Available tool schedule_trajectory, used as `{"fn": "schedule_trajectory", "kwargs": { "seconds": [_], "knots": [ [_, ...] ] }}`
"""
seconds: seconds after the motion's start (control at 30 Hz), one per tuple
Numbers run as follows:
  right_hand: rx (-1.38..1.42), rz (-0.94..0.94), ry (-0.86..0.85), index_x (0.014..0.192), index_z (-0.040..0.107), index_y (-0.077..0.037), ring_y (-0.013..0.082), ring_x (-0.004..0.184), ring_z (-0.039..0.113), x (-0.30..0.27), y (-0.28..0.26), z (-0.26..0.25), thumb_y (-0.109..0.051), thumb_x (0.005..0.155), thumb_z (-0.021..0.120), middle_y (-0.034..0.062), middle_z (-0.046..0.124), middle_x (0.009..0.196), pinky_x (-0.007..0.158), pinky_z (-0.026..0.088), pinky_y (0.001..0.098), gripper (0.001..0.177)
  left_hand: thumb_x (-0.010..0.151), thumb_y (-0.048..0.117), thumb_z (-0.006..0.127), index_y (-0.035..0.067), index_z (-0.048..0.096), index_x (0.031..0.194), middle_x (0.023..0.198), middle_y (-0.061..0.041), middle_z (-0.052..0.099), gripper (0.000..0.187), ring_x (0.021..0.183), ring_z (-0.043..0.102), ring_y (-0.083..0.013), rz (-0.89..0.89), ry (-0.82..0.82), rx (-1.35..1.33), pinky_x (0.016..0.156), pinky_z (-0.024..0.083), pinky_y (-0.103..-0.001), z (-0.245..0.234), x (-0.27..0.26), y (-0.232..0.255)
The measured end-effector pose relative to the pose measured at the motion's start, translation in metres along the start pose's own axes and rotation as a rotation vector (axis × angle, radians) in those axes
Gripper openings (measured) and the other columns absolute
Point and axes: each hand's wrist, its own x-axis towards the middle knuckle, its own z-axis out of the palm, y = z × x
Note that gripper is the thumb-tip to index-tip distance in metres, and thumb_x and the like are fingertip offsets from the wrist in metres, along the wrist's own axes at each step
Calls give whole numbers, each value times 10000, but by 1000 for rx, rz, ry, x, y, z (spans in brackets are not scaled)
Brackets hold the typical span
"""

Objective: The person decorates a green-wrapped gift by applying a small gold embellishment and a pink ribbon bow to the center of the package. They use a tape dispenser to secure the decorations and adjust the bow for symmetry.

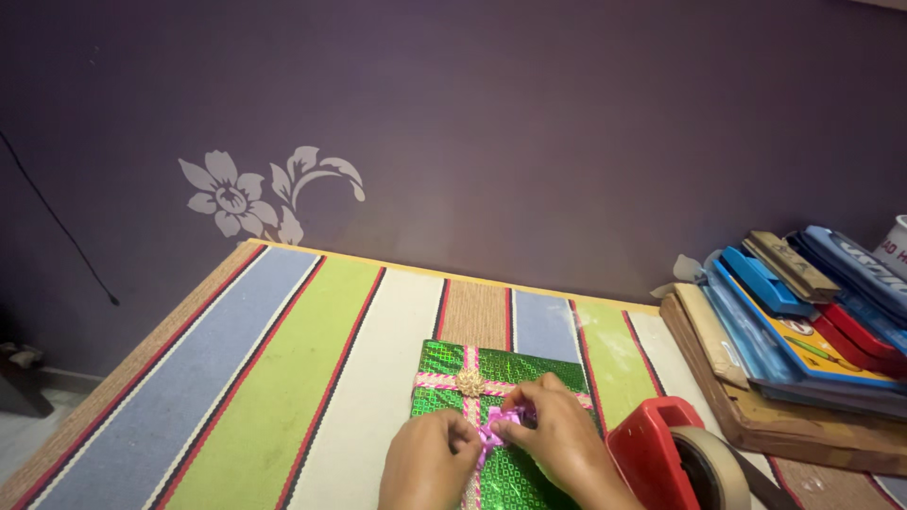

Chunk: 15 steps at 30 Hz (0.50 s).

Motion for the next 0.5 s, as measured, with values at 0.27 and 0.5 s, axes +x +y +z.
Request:
{"fn": "schedule_trajectory", "kwargs": {
  "seconds": [0.27, 0.5],
  "knots": [
    [500, -56, -153, 897, 740, -52, 118, 767, 752, 11, 16, -14, -212, 806, 789, 27, 793, 804, 748, 588, 312, 191, 664, 170, 897, 116, 742, 1063, 887, -12, 716, 432, 751, 696, -176, 198, 25, -66, 735, 559, -330, -16, 4, 3],
    [308, -286, -173, 979, 821, -88, 146, 849, 733, 4, -11, -49, -206, 846, 767, 22, 804, 888, 807, 563, 316, 186, 817, 45, 764, 27, 672, 1139, 869, -77, 770, 336, 731, 753, -123, 171, -231, -571, 674, 602, -283, -7, 14, 14]
  ]
}}
